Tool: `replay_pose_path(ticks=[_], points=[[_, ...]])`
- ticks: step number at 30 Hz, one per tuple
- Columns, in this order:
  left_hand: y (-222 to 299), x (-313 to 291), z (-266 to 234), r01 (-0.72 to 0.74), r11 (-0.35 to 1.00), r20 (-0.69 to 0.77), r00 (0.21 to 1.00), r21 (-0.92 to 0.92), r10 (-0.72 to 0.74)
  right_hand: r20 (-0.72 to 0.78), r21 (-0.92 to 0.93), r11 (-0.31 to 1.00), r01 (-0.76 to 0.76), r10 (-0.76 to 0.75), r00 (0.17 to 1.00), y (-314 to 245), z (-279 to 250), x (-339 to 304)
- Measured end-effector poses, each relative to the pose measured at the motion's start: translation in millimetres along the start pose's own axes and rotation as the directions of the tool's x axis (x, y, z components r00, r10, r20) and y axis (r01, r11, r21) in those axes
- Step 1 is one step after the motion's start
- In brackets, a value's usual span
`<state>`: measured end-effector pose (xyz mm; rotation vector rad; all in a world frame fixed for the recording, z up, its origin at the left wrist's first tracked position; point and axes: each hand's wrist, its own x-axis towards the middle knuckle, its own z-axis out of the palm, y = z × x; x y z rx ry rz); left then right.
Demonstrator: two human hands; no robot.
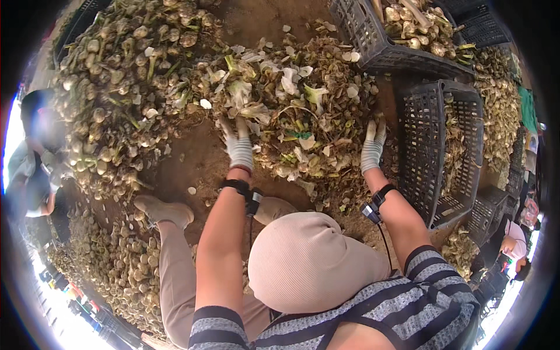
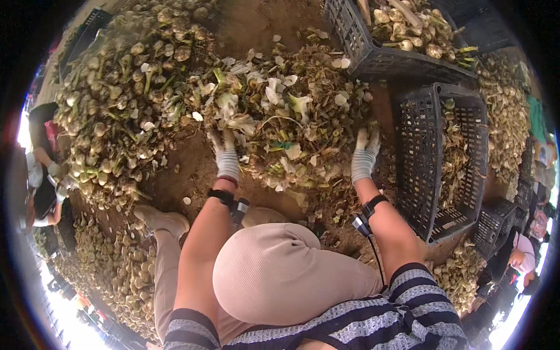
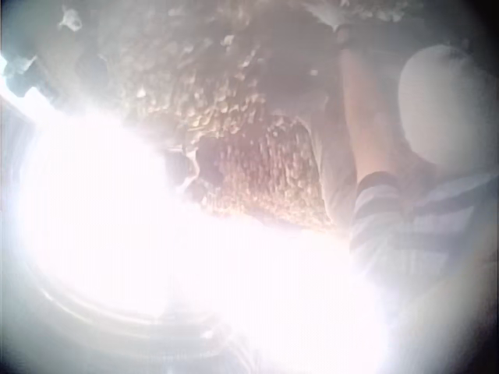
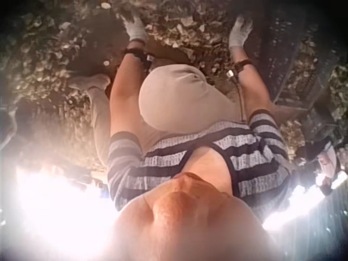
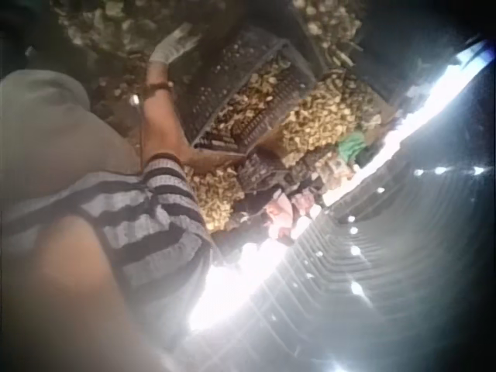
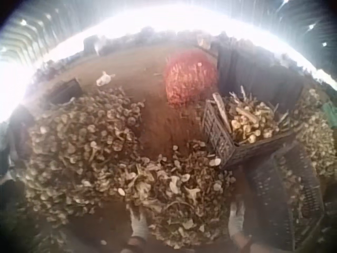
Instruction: The person clears debris from the ground by hand, then picks up garlic bulbs one at a time, trims the roots and stems with a knife, and places them into a crate.
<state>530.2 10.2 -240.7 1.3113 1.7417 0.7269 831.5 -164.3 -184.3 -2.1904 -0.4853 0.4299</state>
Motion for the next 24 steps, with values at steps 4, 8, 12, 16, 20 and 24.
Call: replay_pose_path(ticks=[4, 8, 12, 16, 20, 24], points=[[20, -37, 31, -0.117, 0.983, -0.059, 0.99, 0.138, 0.126, 0.22, 0.134, 0.986, 0.096, -0.124, 0.968, -31, 24, 8], [49, -68, 51, -0.18, 0.974, -0.006, 0.983, -0.135, 0.181, 0.378, 0.535, 0.82, -0.203, -0.018, 0.926, -37, 66, -20], [64, -67, 58, 0.123, 0.819, 0.172, 0.985, -0.561, -0.03, 0.395, 0.538, 0.825, -0.176, -0.062, 0.917, -19, 81, -16], [119, -60, 46, 0.513, 0.696, 0.416, 0.849, -0.502, -0.326, 0.461, 0.613, 0.743, -0.268, -0.061, 0.885, -52, 71, -23], [101, -67, 48, 0.408, 0.651, 0.407, 0.899, -0.641, -0.163, 0.511, 0.631, 0.695, -0.344, -0.038, 0.859, -54, 72, -35], [129, -91, 44, 0.388, 0.653, 0.461, 0.885, -0.651, -0.066, 0.54, 0.715, 0.604, -0.352, -0.157, 0.827, -60, 43, -41]])
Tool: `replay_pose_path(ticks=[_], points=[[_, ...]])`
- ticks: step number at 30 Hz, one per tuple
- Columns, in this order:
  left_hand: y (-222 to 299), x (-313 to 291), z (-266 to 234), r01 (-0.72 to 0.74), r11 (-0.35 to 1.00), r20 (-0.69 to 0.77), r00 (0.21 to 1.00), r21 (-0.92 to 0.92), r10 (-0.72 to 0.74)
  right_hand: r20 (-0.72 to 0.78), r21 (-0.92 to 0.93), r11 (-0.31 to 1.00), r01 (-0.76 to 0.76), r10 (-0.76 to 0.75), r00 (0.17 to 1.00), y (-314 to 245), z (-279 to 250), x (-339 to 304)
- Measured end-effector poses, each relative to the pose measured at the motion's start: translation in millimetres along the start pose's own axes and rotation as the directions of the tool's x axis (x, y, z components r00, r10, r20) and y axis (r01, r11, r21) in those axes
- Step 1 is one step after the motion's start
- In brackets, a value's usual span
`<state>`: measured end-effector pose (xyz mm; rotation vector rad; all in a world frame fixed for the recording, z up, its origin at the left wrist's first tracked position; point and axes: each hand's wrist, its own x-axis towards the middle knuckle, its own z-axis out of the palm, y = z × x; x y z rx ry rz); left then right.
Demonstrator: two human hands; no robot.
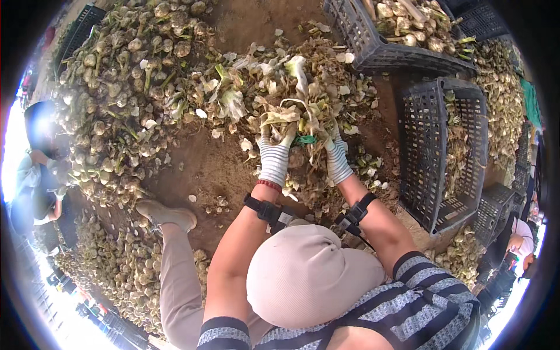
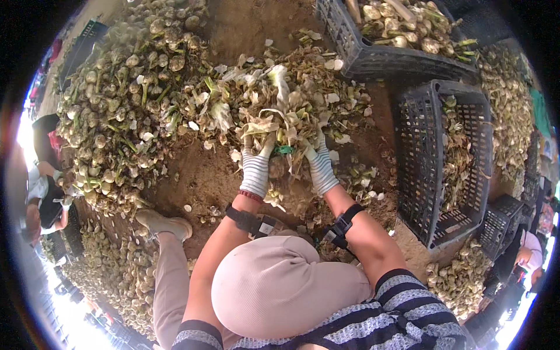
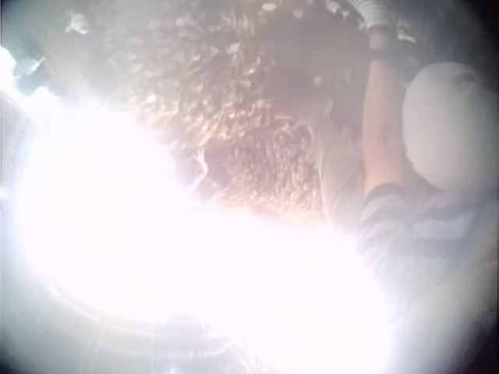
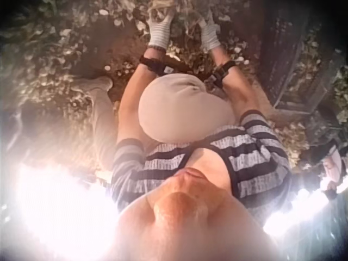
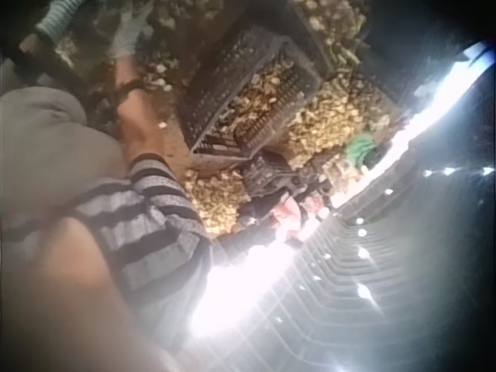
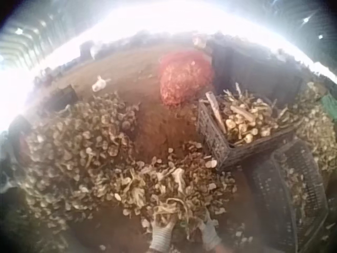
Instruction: The person clears debris from the ground by hand, then picks up garlic bulbs one at a time, trims the roots and stems with a knife, and places them into a crate.
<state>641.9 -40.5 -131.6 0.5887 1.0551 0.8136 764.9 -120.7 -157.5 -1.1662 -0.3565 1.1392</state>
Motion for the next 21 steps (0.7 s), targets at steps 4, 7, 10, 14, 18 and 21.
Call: replay_pose_path(ticks=[4, 7, 10, 14, 18, 21], points=[[-1, -22, 23, -0.056, 0.998, 0.002, 0.998, 0.006, 0.056, 0.074, 0.161, 0.987, 0.022, -0.034, 0.997, -4, -20, -15], [3, -38, 30, -0.078, 0.996, 0.111, 0.991, -0.031, 0.081, 0.1, 0.212, 0.973, 0.093, -0.117, 0.988, -17, -25, -28], [26, -64, 56, 0.056, 0.997, 0.176, 0.982, 0.062, -0.066, 0.007, 0.226, 0.955, 0.195, -0.202, 0.979, -55, -23, -50], [77, -102, 131, 0.182, 0.911, 0.275, 0.915, 0.369, -0.294, -0.182, 0.271, 0.906, 0.325, -0.284, 0.941, -96, -43, -75], [81, -97, 193, 0.111, 0.876, 0.518, 0.769, 0.47, -0.375, -0.425, 0.241, 0.871, 0.428, -0.302, 0.853, -161, -52, -104], [83, -120, 264, 0.157, 0.813, 0.652, 0.521, 0.561, -0.55, -0.436, 0.16, 0.81, 0.564, -0.455, 0.777, -223, -77, -117]])
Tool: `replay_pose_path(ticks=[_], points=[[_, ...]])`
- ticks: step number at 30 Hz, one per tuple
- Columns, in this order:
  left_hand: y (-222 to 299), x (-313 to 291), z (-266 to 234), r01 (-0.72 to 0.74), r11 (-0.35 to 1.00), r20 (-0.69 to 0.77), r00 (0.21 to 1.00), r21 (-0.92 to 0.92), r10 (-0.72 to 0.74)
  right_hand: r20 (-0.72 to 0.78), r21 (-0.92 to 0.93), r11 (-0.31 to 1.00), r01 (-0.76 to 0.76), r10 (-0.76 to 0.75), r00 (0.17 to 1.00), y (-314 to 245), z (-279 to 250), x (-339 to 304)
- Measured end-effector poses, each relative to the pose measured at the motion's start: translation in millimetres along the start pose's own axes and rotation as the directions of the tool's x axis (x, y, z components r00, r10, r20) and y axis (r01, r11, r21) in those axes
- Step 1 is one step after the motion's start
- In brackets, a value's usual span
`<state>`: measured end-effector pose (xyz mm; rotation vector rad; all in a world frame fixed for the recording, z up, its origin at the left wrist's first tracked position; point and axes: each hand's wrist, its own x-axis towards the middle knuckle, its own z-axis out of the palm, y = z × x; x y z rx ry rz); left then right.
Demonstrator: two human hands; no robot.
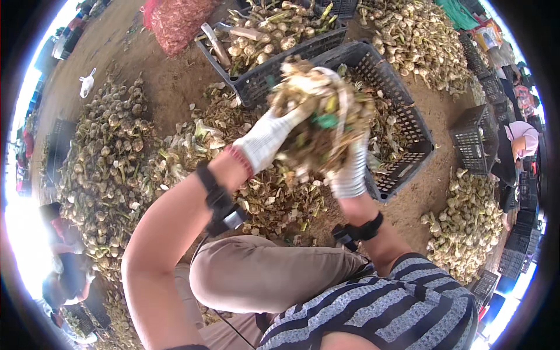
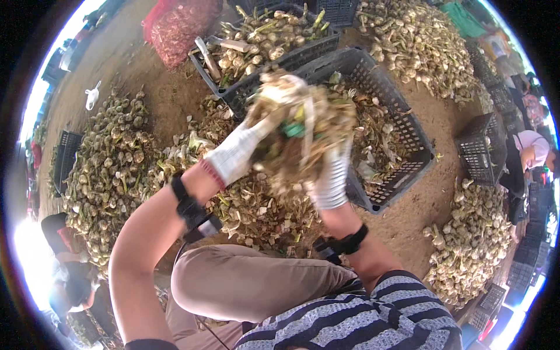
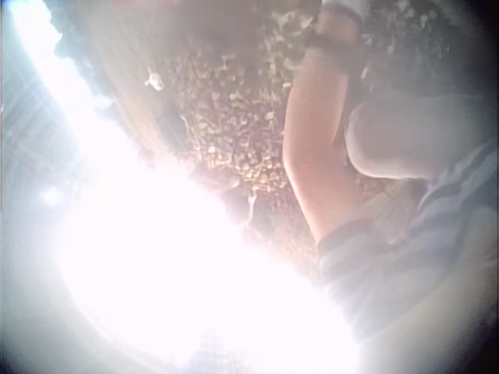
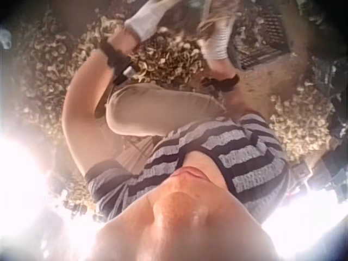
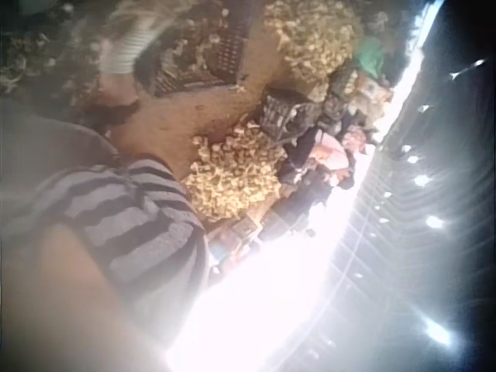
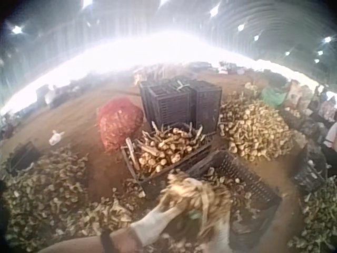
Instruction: The person clears debris from the ground by hand, then picks up garlic bulbs one at a time, trims the roots and stems with a knife, and places them into a crate.
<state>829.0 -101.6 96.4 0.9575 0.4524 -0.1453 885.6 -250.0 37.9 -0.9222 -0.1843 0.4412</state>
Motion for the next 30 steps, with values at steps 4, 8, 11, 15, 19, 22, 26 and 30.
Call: replay_pose_path(ticks=[4, 8, 11, 15, 19, 22, 26, 30], points=[[11, 26, 7, -0.03, 0.891, 0.11, 0.994, 0.454, -0.023, -0.111, 0.054, 0.98, -0.191, 0.196, 0.974, -36, -90, 58], [9, -15, -66, -0.046, 0.886, -0.114, 0.987, 0.462, 0.111, -0.309, -0.626, 0.776, -0.076, -0.158, 0.938, -49, -133, 41], [-65, -61, -160, 0.009, 0.936, -0.495, 0.851, 0.352, 0.178, -0.115, -0.62, 0.772, 0.136, -0.261, 0.959, -26, -114, 1], [-237, -131, -285, 0.146, 0.92, -0.763, 0.614, 0.364, 0.204, 0.108, -0.699, 0.715, 0.035, 0.057, 0.992, 92, -124, -29], [-324, -117, -266, 0.221, 0.967, -0.93, 0.365, 0.126, 0.038, -0.254, -0.959, 0.113, -0.26, 0.065, 0.965, 176, -166, -41], [-312, -109, -245, -0.104, 0.968, -0.945, 0.262, -0.23, -0.197, -0.178, -0.972, 0.134, -0.193, 0.115, 0.977, 208, -132, -53], [-286, -86, -225, -0.13, 0.722, -0.707, 0.376, -0.68, -0.599, 0.171, -0.962, 0.251, 0.11, 0.235, 0.957, 252, -88, -76], [-261, -73, -194, 0.044, 0.817, -0.603, 0.652, -0.575, -0.459, 0.281, -0.894, 0.431, 0.125, 0.322, 0.904, 266, -31, -92]])
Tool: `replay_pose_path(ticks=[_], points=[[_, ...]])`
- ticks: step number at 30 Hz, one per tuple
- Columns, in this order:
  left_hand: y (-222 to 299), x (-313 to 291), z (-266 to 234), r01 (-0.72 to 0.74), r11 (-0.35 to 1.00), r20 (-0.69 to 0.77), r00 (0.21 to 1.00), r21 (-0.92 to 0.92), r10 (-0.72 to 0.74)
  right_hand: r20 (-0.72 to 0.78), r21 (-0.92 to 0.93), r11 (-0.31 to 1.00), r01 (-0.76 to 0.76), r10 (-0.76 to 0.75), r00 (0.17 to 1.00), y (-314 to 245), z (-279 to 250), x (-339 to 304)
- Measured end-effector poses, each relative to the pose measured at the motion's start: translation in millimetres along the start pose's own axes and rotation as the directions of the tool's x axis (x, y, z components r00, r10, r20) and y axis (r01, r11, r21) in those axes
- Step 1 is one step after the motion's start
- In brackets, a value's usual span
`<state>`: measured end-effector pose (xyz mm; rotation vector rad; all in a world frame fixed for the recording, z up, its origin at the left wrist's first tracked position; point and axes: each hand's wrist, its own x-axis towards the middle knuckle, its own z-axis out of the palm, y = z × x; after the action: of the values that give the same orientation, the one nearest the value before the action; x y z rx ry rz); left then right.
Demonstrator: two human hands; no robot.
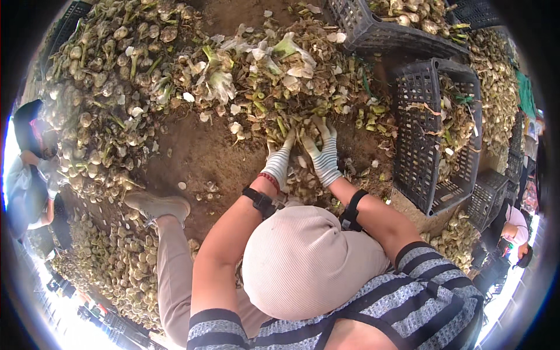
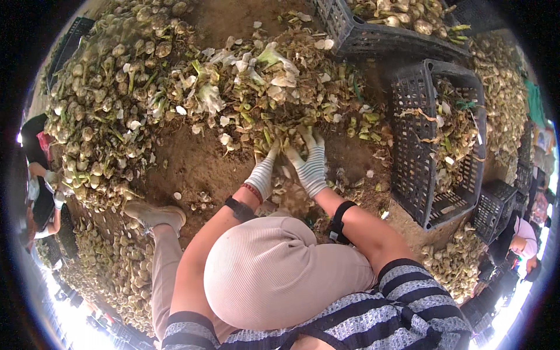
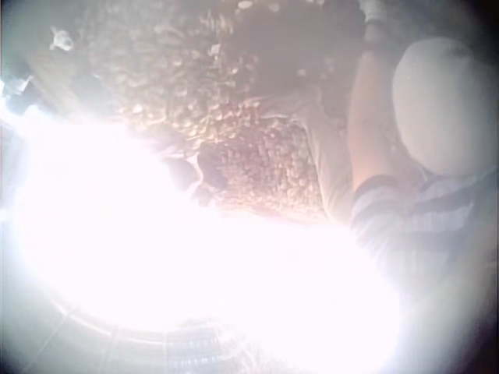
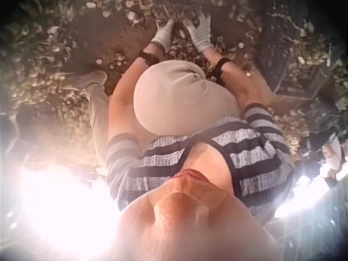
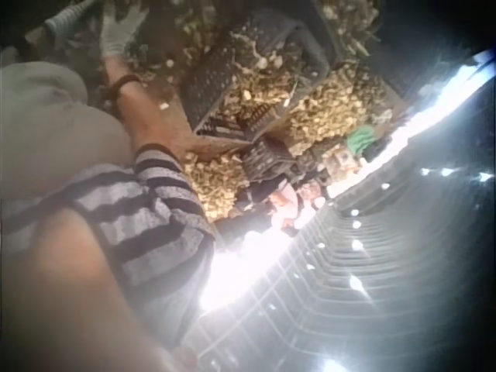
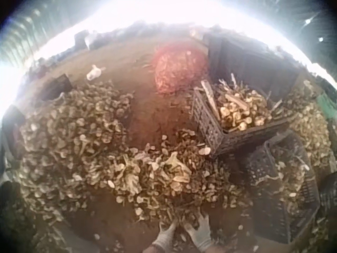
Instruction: The person clears debris from the ground by hand, then picks up garlic bulbs one at a time, trims the roots and stems with a knife, and places them into a crate.
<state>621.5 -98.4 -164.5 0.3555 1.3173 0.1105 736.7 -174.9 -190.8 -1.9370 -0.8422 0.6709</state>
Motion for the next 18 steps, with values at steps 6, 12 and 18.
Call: replay_pose_path(ticks=[6, 12, 18], points=[[24, 5, -4, 0.225, 0.973, 0.071, 0.971, 0.045, -0.228, 0.197, 0.45, 0.87, -0.204, 0.126, 0.972, -16, -11, 21], [98, -115, 60, 0.067, 0.976, 0.482, 0.861, 0.206, -0.161, 0.15, 0.849, 0.495, -0.187, 0.114, 0.982, -92, -82, 13], [130, -243, 186, -0.266, 0.729, 0.363, 0.931, 0.631, 0.026, -0.182, 0.938, 0.315, 0.147, 0.082, 0.98, -149, -180, 4]])
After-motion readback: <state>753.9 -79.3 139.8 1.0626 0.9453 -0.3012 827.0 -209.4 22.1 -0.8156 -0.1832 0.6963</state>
